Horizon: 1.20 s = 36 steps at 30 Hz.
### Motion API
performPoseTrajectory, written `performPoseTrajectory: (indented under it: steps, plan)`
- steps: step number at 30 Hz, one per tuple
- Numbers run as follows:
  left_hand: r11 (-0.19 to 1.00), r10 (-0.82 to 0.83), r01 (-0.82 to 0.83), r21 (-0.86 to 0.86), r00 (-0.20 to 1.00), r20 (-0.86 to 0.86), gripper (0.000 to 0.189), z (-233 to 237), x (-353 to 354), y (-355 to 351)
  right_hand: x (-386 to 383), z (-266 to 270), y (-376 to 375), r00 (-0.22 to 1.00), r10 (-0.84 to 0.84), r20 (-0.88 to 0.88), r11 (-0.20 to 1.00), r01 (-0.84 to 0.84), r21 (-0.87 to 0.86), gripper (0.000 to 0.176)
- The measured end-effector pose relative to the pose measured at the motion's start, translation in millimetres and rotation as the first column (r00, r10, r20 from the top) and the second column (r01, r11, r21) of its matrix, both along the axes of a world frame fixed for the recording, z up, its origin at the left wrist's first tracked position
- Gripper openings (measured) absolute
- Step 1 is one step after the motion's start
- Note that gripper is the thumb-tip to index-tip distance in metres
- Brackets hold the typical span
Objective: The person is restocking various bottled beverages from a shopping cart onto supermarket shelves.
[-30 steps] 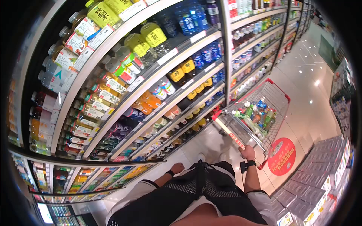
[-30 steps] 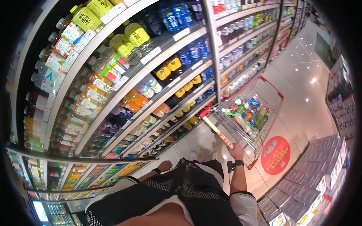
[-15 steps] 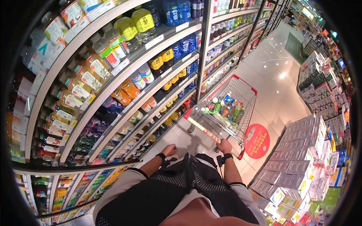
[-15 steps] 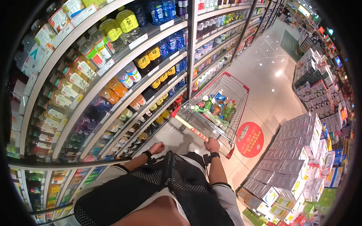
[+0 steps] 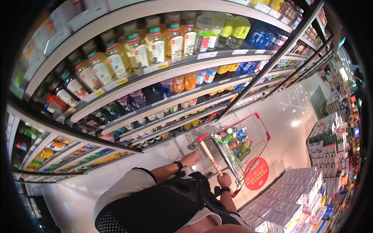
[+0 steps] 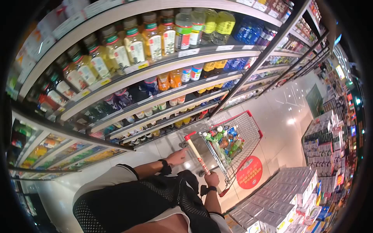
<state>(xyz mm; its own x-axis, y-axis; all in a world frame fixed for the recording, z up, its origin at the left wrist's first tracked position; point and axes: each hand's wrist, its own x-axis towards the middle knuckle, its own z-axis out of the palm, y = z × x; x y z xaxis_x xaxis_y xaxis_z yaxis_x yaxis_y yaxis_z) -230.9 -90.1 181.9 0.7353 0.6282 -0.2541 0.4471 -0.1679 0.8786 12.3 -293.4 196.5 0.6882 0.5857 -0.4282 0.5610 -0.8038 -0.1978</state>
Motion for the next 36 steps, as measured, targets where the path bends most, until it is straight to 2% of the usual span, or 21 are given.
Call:
performPoseTrajectory:
  steps: [1,3,4,5,6,7,9,11,12,13,14,15,16,17,19,22,24,30,33,35,36]
  plan:
    - [0.998,-0.025,0.020,-0.065,0.996,-0.086,0.057,-2,-26,3,-8,1,0,1.000,-0.002,0.008,1.000,0.001,0.010,0.038]
    - [0.961,0.047,-0.037,0.274,0.998,-0.031,0.060,-139,-100,-8,-21,-1,-8,1.000,0.010,-0.004,1.000,-0.010,0.012,0.038]
    - [0.954,0.177,-0.235,-0.184,0.942,-0.286,0.055,-100,-138,-12,-26,-4,-13,0.999,0.023,0.037,0.999,-0.024,0.027,0.038]
    - [0.971,0.216,-0.159,0.179,0.903,-0.371,0.043,-178,-189,-20,-35,-5,-16,0.996,0.043,0.073,0.998,-0.046,0.043,0.037]
    - [0.941,0.284,-0.339,-0.007,0.797,-0.533,0.040,-141,-228,-29,-43,0,-21,0.995,0.032,0.092,0.994,-0.041,0.097,0.037]
    - [0.903,0.430,-0.362,0.232,0.749,-0.504,0.042,-183,-278,-49,-45,-2,-26,0.995,0.059,0.076,0.995,-0.065,0.077,0.034]
    - [0.811,0.583,-0.469,0.349,0.604,-0.544,0.038,-158,-359,-86,-55,-8,-37,0.993,0.081,0.091,0.991,-0.090,0.103,0.032]
    - [0.850,0.524,-0.412,0.328,0.596,-0.609,0.030,-103,-412,-140,-55,-24,-53,0.979,0.095,0.181,0.972,-0.131,0.197,0.037]
    - [0.952,0.287,-0.108,0.288,0.644,-0.709,0.024,-159,-468,-155,-63,-16,-56,0.969,0.098,0.227,0.957,-0.154,0.244,0.037]
    - [0.971,0.113,0.123,0.207,0.529,-0.841,0.022,-138,-480,-175,-66,-15,-54,0.968,0.107,0.228,0.963,-0.158,0.218,0.035]
    - [0.976,0.105,0.103,0.193,0.556,-0.825,0.023,-151,-501,-203,-64,-8,-54,0.985,0.086,0.152,0.966,-0.120,0.229,0.033]
    - [0.988,0.080,0.073,0.136,0.507,-0.858,0.029,-141,-520,-227,-74,-13,-59,0.991,0.087,0.106,0.968,-0.109,0.225,0.032]
    - [0.989,0.065,-0.150,-0.010,0.485,-0.872,0.035,-114,-514,-245,-82,-13,-63,0.990,0.092,0.104,0.968,-0.113,0.225,0.033]
    - [0.956,0.023,-0.263,-0.127,0.501,-0.865,0.040,-122,-516,-260,-82,-13,-65,0.989,0.093,0.115,0.967,-0.117,0.225,0.033]
    - [0.924,0.227,-0.354,-0.141,0.808,-0.543,0.054,-151,-547,-308,-99,-15,-79,0.984,0.134,0.120,0.947,-0.163,0.276,0.035]
    - [0.909,0.127,-0.349,-0.227,0.753,-0.646,0.054,-151,-547,-313,-129,-19,-91,0.988,0.113,0.103,0.966,-0.134,0.223,0.037]
    - [0.902,0.117,-0.358,-0.240,0.739,-0.663,0.053,-154,-553,-311,-157,-30,-103,0.977,0.092,0.193,0.955,-0.142,0.260,0.033]
    - [0.869,0.112,-0.409,-0.279,0.712,-0.693,0.051,-172,-588,-310,-245,-25,-124,0.972,0.014,0.236,0.968,-0.072,0.241,0.032]
    - [0.859,0.129,-0.430,-0.279,0.708,-0.694,0.038,-229,-631,-319,-292,-15,-128,0.970,0.057,0.236,0.965,-0.114,0.236,0.034]
    - [0.968,-0.064,-0.118,-0.220,0.734,-0.677,0.033,-212,-659,-315,-316,-10,-133,0.981,0.018,0.191,0.974,-0.060,0.217,0.033]
    - [0.985,-0.143,0.039,-0.168,0.727,-0.671,0.032,-189,-670,-311,-323,-14,-134,0.995,0.037,0.097,0.985,-0.053,0.162,0.033]
